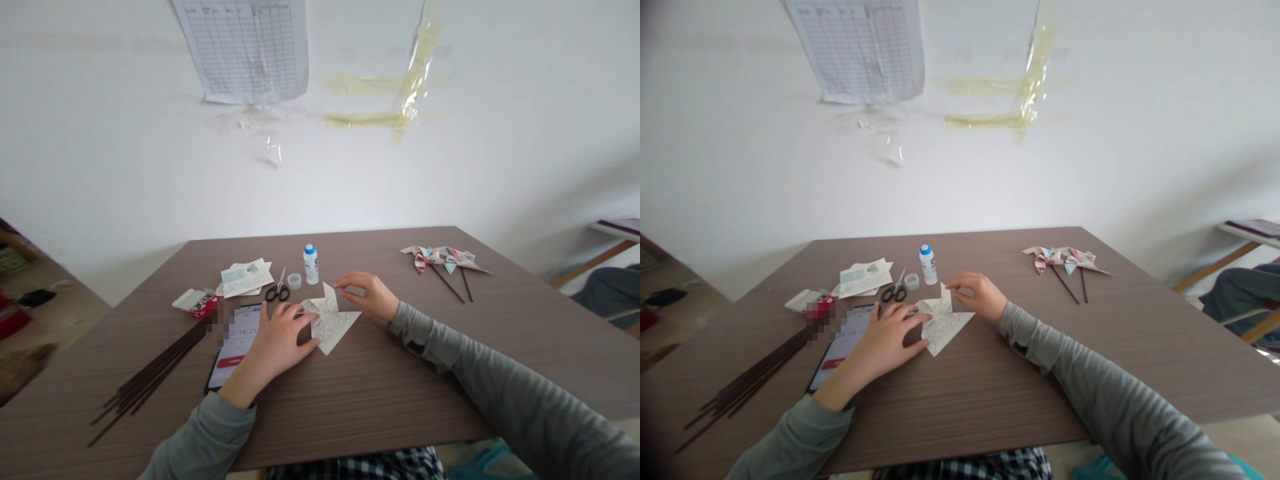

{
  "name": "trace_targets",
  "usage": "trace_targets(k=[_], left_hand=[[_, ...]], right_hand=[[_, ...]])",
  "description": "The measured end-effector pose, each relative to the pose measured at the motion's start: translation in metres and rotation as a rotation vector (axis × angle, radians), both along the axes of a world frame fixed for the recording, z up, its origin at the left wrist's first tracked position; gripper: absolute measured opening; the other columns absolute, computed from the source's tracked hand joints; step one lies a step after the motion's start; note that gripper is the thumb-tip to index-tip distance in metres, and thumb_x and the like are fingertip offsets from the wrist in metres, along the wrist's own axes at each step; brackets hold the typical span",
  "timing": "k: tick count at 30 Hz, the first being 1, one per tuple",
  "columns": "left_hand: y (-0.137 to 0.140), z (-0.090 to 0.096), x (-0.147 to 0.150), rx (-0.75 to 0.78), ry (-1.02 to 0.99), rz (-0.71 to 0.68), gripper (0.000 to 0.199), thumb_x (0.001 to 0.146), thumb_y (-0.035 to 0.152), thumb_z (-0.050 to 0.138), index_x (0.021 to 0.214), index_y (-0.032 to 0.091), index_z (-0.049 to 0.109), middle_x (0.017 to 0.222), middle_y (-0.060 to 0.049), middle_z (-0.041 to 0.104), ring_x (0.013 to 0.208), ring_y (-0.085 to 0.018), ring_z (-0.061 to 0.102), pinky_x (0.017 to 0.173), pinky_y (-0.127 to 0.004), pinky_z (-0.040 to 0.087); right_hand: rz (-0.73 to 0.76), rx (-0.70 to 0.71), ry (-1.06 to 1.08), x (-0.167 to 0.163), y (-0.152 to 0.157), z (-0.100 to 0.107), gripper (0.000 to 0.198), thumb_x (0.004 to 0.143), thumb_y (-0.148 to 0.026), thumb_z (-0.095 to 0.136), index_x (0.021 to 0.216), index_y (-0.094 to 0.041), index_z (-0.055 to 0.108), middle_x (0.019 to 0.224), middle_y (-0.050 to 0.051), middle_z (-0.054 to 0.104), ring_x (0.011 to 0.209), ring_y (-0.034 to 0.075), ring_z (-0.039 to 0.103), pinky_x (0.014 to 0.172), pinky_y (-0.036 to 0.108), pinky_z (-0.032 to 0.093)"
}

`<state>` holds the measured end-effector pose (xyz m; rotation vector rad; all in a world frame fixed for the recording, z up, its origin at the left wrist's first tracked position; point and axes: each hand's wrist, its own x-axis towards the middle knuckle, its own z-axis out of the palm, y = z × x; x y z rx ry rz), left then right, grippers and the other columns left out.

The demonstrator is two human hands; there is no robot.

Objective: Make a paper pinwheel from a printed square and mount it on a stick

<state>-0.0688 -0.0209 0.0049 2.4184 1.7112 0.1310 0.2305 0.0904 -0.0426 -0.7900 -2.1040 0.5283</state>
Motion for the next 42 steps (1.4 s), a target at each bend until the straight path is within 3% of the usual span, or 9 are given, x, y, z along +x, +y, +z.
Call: trace_targets(k=[4, 7, 13, 21, 26, 36, 42], left_hand=[[-0.001, -0.011, 0.009, 0.093, -0.032, 0.0, 0.047, 0.114, 0.043, 0.094, 0.161, 0.038, 0.096, 0.17, -0.017, 0.087, 0.171, -0.055, 0.069, 0.154, -0.1, 0.026], [-0.001, -0.02, 0.014, 0.151, -0.073, 0.004, 0.038, 0.115, 0.04, 0.092, 0.152, 0.037, 0.1, 0.16, -0.017, 0.09, 0.165, -0.053, 0.073, 0.152, -0.101, 0.029], [0.003, -0.022, 0.027, 0.17, -0.102, 0.037, 0.03, 0.118, 0.026, 0.084, 0.143, 0.03, 0.1, 0.157, -0.017, 0.09, 0.162, -0.05, 0.074, 0.15, -0.099, 0.037], [0.007, -0.02, 0.033, 0.115, -0.125, 0.068, 0.033, 0.111, 0.022, 0.092, 0.139, 0.038, 0.098, 0.165, -0.009, 0.091, 0.167, -0.05, 0.073, 0.152, -0.102, 0.032], [0.008, -0.021, 0.033, 0.1, -0.12, 0.074, 0.043, 0.111, 0.023, 0.091, 0.151, 0.038, 0.096, 0.17, -0.011, 0.089, 0.169, -0.051, 0.073, 0.152, -0.104, 0.031], [0.011, -0.027, 0.031, 0.117, -0.128, 0.069, 0.049, 0.111, 0.026, 0.09, 0.158, 0.037, 0.093, 0.17, -0.013, 0.089, 0.169, -0.053, 0.072, 0.151, -0.104, 0.031], [0.01, -0.027, 0.03, 0.123, -0.146, 0.076, 0.043, 0.11, 0.028, 0.092, 0.151, 0.039, 0.094, 0.167, -0.011, 0.09, 0.168, -0.052, 0.073, 0.152, -0.102, 0.033]], right_hand=[[0.076, 0.184, -0.209, 0.014, -0.028, -0.012, 0.015, 0.123, -0.026, 0.085, 0.128, -0.028, 0.099, 0.123, 0.011, 0.099, 0.117, 0.031, 0.093, 0.114, 0.05, 0.07], [0.123, 0.225, -0.311, 0.016, -0.042, -0.022, 0.015, 0.124, -0.023, 0.082, 0.127, -0.028, 0.097, 0.117, 0.008, 0.098, 0.109, 0.029, 0.093, 0.109, 0.047, 0.068], [0.059, 0.217, -0.467, 0.006, -0.059, -0.024, 0.008, 0.118, -0.03, 0.094, 0.125, -0.029, 0.096, 0.119, 0.008, 0.096, 0.113, 0.029, 0.09, 0.104, 0.044, 0.065], [0.003, 0.195, -0.509, 0.0, -0.065, -0.017, 0.022, 0.112, -0.044, 0.104, 0.127, -0.03, 0.096, 0.12, 0.007, 0.093, 0.113, 0.03, 0.087, 0.107, 0.046, 0.064], [-0.012, 0.15, -0.503, 0.0, -0.066, -0.019, 0.034, 0.107, -0.05, 0.108, 0.132, -0.03, 0.095, 0.125, 0.008, 0.092, 0.119, 0.033, 0.086, 0.111, 0.048, 0.064], [-0.044, 0.049, -0.532, -0.004, -0.069, -0.012, 0.032, 0.109, -0.043, 0.106, 0.135, -0.027, 0.097, 0.13, 0.011, 0.093, 0.127, 0.036, 0.087, 0.118, 0.053, 0.061], [-0.076, 0.007, -0.53, -0.007, -0.072, -0.007, 0.029, 0.107, -0.038, 0.106, 0.132, -0.027, 0.098, 0.129, 0.011, 0.095, 0.128, 0.037, 0.088, 0.12, 0.054, 0.061]])
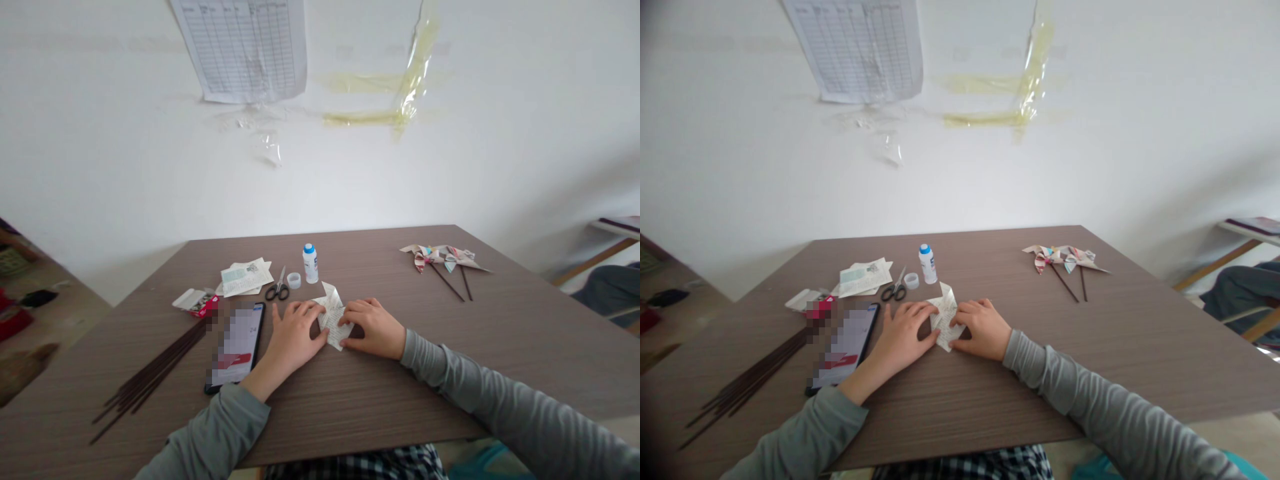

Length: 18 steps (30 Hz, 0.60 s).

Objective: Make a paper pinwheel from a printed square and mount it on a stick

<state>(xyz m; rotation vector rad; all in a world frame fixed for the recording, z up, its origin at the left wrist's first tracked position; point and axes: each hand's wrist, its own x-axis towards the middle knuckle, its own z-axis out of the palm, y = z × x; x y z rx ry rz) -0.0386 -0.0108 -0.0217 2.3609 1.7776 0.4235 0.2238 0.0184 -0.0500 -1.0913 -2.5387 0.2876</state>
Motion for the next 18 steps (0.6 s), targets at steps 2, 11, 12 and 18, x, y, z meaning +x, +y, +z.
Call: trace_targets(k=[2, 11, 12, 18], left_hand=[[-0.001, 0.002, 0.0, -0.015, 0.006, -0.004, 0.042, 0.111, 0.028, 0.09, 0.151, 0.038, 0.094, 0.17, -0.011, 0.089, 0.17, -0.051, 0.072, 0.152, -0.103, 0.032], [-0.002, 0.005, 0.0, -0.042, 0.018, -0.022, 0.047, 0.113, 0.029, 0.086, 0.159, 0.034, 0.091, 0.173, -0.015, 0.087, 0.172, -0.052, 0.069, 0.151, -0.104, 0.031], [-0.002, 0.005, 0.0, -0.036, 0.014, -0.023, 0.047, 0.112, 0.029, 0.086, 0.159, 0.034, 0.091, 0.173, -0.015, 0.087, 0.171, -0.052, 0.07, 0.151, -0.103, 0.032], [-0.002, 0.004, 0.0, -0.012, 0.002, -0.003, 0.05, 0.108, 0.027, 0.091, 0.158, 0.035, 0.092, 0.172, -0.015, 0.088, 0.168, -0.052, 0.072, 0.151, -0.102, 0.035]], right_hand=[[-0.012, 0.001, 0.004, -0.001, 0.001, -0.001, 0.028, 0.106, -0.037, 0.106, 0.13, -0.026, 0.097, 0.127, 0.012, 0.095, 0.125, 0.036, 0.089, 0.12, 0.054, 0.06], [-0.007, 0.061, 0.092, 0.001, 0.003, -0.01, 0.032, 0.104, -0.015, 0.088, 0.133, -0.028, 0.094, 0.114, 0.006, 0.094, 0.11, 0.03, 0.087, 0.118, 0.048, 0.059], [-0.005, 0.067, 0.096, 0.001, 0.003, -0.011, 0.038, 0.102, -0.011, 0.085, 0.134, -0.028, 0.094, 0.114, 0.005, 0.094, 0.109, 0.029, 0.087, 0.119, 0.048, 0.059], [-0.014, 0.083, 0.112, 0.002, 0.005, -0.016, 0.033, 0.109, -0.006, 0.076, 0.124, -0.025, 0.098, 0.119, 0.01, 0.096, 0.118, 0.032, 0.09, 0.123, 0.051, 0.063]])
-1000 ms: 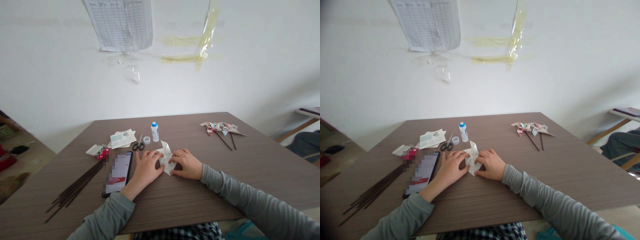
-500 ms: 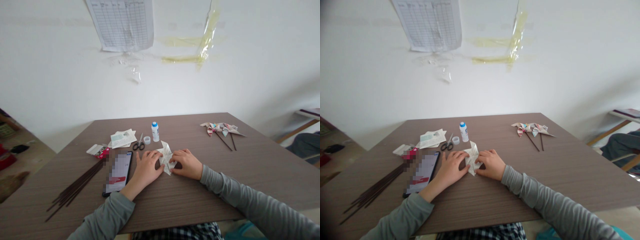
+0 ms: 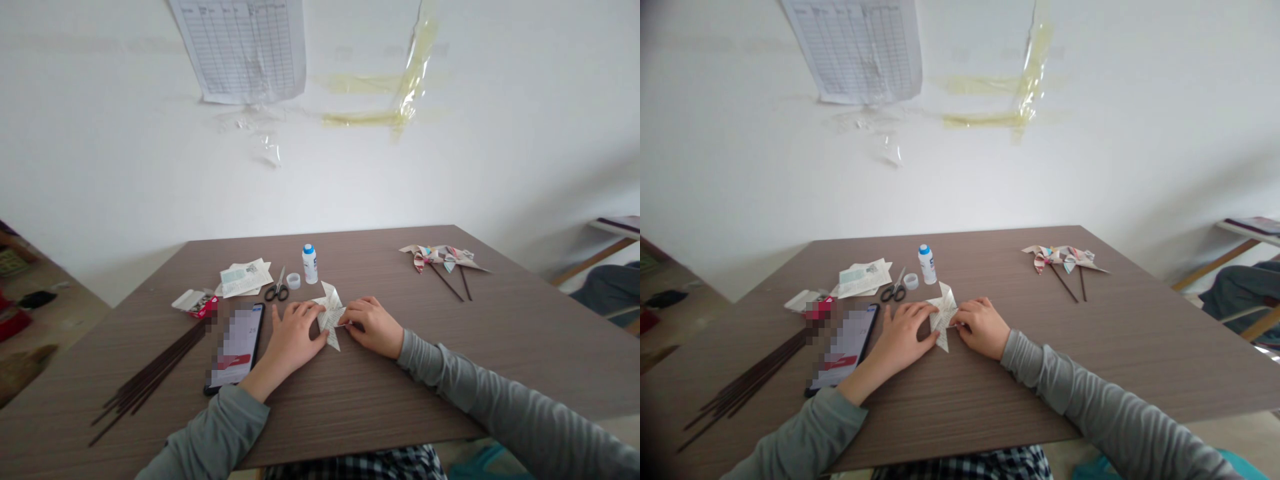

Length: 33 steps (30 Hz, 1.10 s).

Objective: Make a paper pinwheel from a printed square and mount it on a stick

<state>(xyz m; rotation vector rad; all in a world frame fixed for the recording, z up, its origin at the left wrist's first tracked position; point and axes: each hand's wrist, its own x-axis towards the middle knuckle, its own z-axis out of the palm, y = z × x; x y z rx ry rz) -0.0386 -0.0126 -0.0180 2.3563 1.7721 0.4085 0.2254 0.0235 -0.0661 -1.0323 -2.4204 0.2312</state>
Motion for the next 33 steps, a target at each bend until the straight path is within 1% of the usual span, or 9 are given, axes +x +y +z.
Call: trace_targets(k=[3, 8, 10, 13, 15, 18, 20, 27, 33], left_hand=[[0.0, 0.001, -0.001, -0.005, -0.01, -0.002, 0.047, 0.107, 0.028, 0.093, 0.154, 0.036, 0.093, 0.169, -0.014, 0.089, 0.167, -0.052, 0.073, 0.15, -0.102, 0.036], [-0.003, 0.004, -0.001, -0.004, -0.013, -0.015, 0.038, 0.108, 0.03, 0.093, 0.146, 0.035, 0.094, 0.164, -0.013, 0.091, 0.167, -0.05, 0.073, 0.151, -0.1, 0.036], [-0.004, 0.006, 0.0, -0.012, -0.013, -0.018, 0.034, 0.11, 0.03, 0.091, 0.144, 0.034, 0.094, 0.163, -0.013, 0.091, 0.167, -0.051, 0.072, 0.151, -0.102, 0.035], [-0.004, 0.007, 0.002, -0.02, -0.006, -0.014, 0.033, 0.111, 0.029, 0.09, 0.144, 0.035, 0.094, 0.163, -0.012, 0.091, 0.168, -0.05, 0.072, 0.152, -0.102, 0.033], [-0.004, 0.006, 0.003, -0.021, -0.004, -0.012, 0.035, 0.111, 0.028, 0.091, 0.145, 0.035, 0.094, 0.163, -0.012, 0.091, 0.168, -0.05, 0.072, 0.152, -0.1, 0.034], [-0.003, 0.004, 0.003, -0.016, -0.017, -0.01, 0.041, 0.11, 0.027, 0.091, 0.15, 0.034, 0.093, 0.165, -0.015, 0.09, 0.168, -0.051, 0.072, 0.152, -0.1, 0.034], [-0.003, 0.002, 0.002, -0.004, -0.032, -0.009, 0.045, 0.108, 0.026, 0.092, 0.153, 0.033, 0.091, 0.164, -0.015, 0.09, 0.167, -0.051, 0.072, 0.152, -0.1, 0.035], [-0.004, 0.002, 0.003, -0.005, -0.018, -0.004, 0.057, 0.109, 0.024, 0.09, 0.165, 0.034, 0.086, 0.169, -0.015, 0.089, 0.168, -0.051, 0.071, 0.152, -0.101, 0.034], [-0.004, -0.001, 0.002, 0.022, -0.001, -0.042, 0.048, 0.11, 0.03, 0.089, 0.156, 0.042, 0.093, 0.163, -0.01, 0.09, 0.163, -0.048, 0.073, 0.152, -0.096, 0.036]], right_hand=[[-0.021, -0.017, 0.045, 0.002, 0.004, -0.004, 0.025, 0.118, -0.013, 0.078, 0.123, -0.026, 0.099, 0.12, 0.011, 0.097, 0.12, 0.033, 0.09, 0.122, 0.053, 0.065], [-0.038, -0.092, 0.148, 0.003, 0.013, -0.011, 0.018, 0.123, -0.024, 0.082, 0.121, -0.029, 0.099, 0.113, 0.008, 0.096, 0.111, 0.029, 0.089, 0.11, 0.047, 0.067], [-0.061, -0.113, 0.185, 0.002, 0.015, -0.014, 0.017, 0.123, -0.024, 0.082, 0.124, -0.03, 0.099, 0.111, 0.007, 0.096, 0.107, 0.028, 0.09, 0.114, 0.049, 0.068], [-0.151, -0.136, 0.221, -0.002, 0.014, -0.017, 0.017, 0.117, -0.025, 0.09, 0.132, -0.03, 0.094, 0.103, 0.002, 0.094, 0.1, 0.028, 0.091, 0.132, 0.061, 0.064], [-0.195, -0.146, 0.233, -0.005, 0.012, -0.018, 0.015, 0.114, -0.025, 0.093, 0.128, -0.029, 0.092, 0.1, 0.0, 0.094, 0.099, 0.028, 0.093, 0.141, 0.072, 0.057], [-0.185, -0.123, 0.235, -0.008, 0.009, -0.019, 0.001, 0.116, -0.027, 0.09, 0.118, -0.027, 0.09, 0.104, 0.004, 0.097, 0.103, 0.03, 0.094, 0.147, 0.081, 0.05], [-0.175, -0.09, 0.226, -0.007, 0.008, -0.02, 0.009, 0.12, -0.03, 0.085, 0.114, -0.027, 0.091, 0.106, 0.006, 0.098, 0.106, 0.032, 0.095, 0.147, 0.086, 0.048], [-0.175, -0.052, 0.182, -0.006, 0.009, -0.022, 0.016, 0.123, -0.03, 0.084, 0.115, -0.031, 0.097, 0.112, 0.007, 0.1, 0.113, 0.033, 0.094, 0.148, 0.088, 0.045], [-0.199, -0.055, 0.121, -0.008, 0.01, -0.022, 0.016, 0.122, -0.026, 0.085, 0.115, -0.031, 0.099, 0.109, 0.007, 0.099, 0.112, 0.033, 0.094, 0.147, 0.083, 0.048]])
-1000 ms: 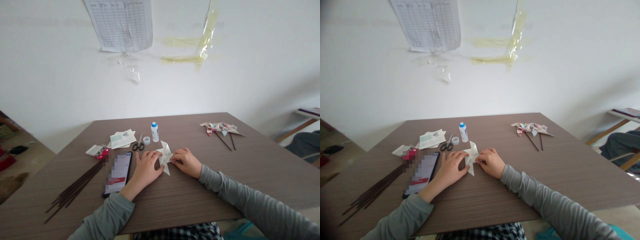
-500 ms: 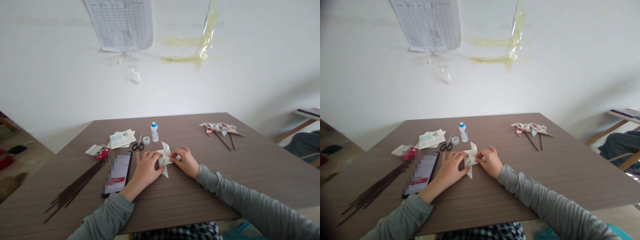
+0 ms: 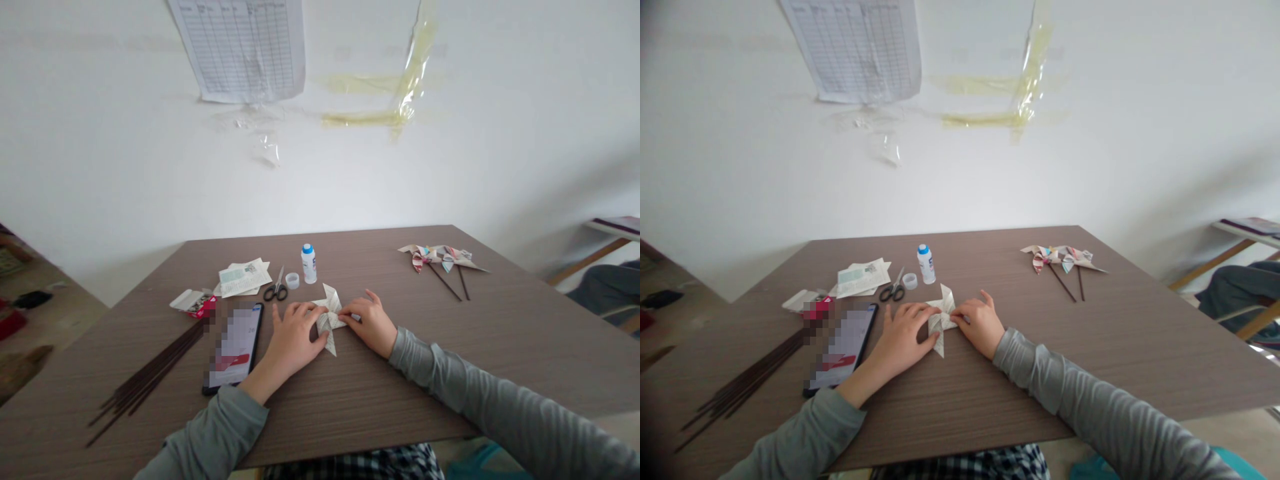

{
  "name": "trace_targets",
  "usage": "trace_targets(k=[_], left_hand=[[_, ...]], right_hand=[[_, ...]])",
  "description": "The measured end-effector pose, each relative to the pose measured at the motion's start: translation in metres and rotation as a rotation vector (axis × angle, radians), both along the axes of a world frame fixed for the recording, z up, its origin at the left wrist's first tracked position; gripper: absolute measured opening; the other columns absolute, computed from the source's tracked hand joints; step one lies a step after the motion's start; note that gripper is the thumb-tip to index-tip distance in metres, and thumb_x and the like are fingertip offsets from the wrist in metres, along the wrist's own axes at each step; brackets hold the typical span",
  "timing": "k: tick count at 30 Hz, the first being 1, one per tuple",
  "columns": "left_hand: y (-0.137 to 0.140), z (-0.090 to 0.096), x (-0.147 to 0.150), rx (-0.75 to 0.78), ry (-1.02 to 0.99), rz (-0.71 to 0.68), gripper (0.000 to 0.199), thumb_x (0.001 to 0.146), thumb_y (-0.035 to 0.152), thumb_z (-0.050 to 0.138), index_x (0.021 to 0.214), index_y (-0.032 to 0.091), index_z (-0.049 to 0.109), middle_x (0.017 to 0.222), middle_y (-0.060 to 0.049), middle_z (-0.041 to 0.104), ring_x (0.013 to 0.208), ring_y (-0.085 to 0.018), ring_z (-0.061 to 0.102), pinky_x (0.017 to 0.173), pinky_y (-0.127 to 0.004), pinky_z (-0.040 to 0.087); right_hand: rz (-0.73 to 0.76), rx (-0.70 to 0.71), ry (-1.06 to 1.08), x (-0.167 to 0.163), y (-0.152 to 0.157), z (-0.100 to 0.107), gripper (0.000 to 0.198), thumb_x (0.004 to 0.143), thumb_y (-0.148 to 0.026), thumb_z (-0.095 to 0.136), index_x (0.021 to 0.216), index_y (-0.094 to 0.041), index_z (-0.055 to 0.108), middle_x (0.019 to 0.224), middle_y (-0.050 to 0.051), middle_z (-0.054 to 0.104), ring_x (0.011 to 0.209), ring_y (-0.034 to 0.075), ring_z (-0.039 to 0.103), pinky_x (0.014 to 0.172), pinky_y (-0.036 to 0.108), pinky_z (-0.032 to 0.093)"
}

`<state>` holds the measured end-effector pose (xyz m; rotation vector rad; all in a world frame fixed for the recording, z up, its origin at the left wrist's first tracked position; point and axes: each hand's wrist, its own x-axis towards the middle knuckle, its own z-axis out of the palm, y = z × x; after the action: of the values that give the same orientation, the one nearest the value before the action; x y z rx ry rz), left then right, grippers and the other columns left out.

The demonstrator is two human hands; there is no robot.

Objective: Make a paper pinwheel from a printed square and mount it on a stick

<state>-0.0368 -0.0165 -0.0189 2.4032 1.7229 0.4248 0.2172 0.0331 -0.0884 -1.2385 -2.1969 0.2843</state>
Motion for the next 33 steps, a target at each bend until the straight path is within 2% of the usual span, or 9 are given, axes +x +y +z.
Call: trace_targets(k=[8, 12, 17, 21, 26, 33], left_hand=[[-0.003, 0.002, 0.004, 0.004, 0.0, 0.012, 0.045, 0.11, 0.025, 0.091, 0.151, 0.041, 0.099, 0.161, -0.012, 0.09, 0.161, -0.05, 0.073, 0.151, -0.101, 0.034], [-0.005, 0.007, 0.006, -0.007, 0.023, 0.01, 0.044, 0.112, 0.024, 0.089, 0.151, 0.04, 0.1, 0.162, -0.013, 0.089, 0.162, -0.052, 0.073, 0.15, -0.103, 0.034], [-0.005, 0.007, 0.006, -0.006, 0.045, 0.009, 0.046, 0.114, 0.024, 0.087, 0.155, 0.041, 0.098, 0.164, -0.013, 0.09, 0.164, -0.052, 0.072, 0.15, -0.104, 0.033], [-0.005, 0.007, 0.006, -0.004, 0.06, 0.015, 0.047, 0.114, 0.022, 0.087, 0.156, 0.042, 0.097, 0.164, -0.012, 0.09, 0.165, -0.051, 0.073, 0.15, -0.103, 0.034], [-0.005, 0.01, 0.007, -0.014, 0.063, 0.008, 0.049, 0.115, 0.02, 0.088, 0.159, 0.04, 0.097, 0.165, -0.014, 0.089, 0.167, -0.053, 0.073, 0.149, -0.105, 0.033], [0.001, 0.003, 0.007, -0.035, 0.078, 0.017, 0.05, 0.115, 0.025, 0.092, 0.16, 0.044, 0.097, 0.167, -0.013, 0.088, 0.169, -0.052, 0.072, 0.149, -0.106, 0.033]], right_hand=[[-0.011, 0.089, -0.064, -0.002, 0.001, -0.001, 0.018, 0.122, -0.027, 0.085, 0.11, -0.033, 0.097, 0.101, 0.006, 0.094, 0.106, 0.034, 0.09, 0.142, 0.078, 0.054], [-0.022, 0.054, -0.083, -0.005, -0.002, 0.006, 0.017, 0.12, -0.026, 0.088, 0.108, -0.034, 0.097, 0.102, 0.007, 0.093, 0.11, 0.036, 0.09, 0.143, 0.08, 0.052], [-0.011, 0.033, -0.078, -0.003, -0.009, 0.012, 0.005, 0.117, -0.03, 0.094, 0.117, -0.03, 0.099, 0.111, 0.008, 0.095, 0.114, 0.036, 0.091, 0.146, 0.081, 0.049], [0.019, 0.049, -0.064, 0.001, -0.01, 0.01, 0.011, 0.116, -0.034, 0.095, 0.125, -0.028, 0.099, 0.12, 0.012, 0.097, 0.121, 0.037, 0.091, 0.146, 0.082, 0.048], [0.021, 0.054, -0.072, 0.001, -0.009, 0.008, 0.011, 0.117, -0.034, 0.094, 0.124, -0.029, 0.101, 0.12, 0.012, 0.097, 0.121, 0.037, 0.091, 0.147, 0.082, 0.049], [0.01, 0.021, -0.077, 0.001, -0.01, 0.01, 0.013, 0.118, -0.033, 0.094, 0.127, -0.03, 0.102, 0.121, 0.012, 0.097, 0.124, 0.037, 0.092, 0.149, 0.083, 0.048]])
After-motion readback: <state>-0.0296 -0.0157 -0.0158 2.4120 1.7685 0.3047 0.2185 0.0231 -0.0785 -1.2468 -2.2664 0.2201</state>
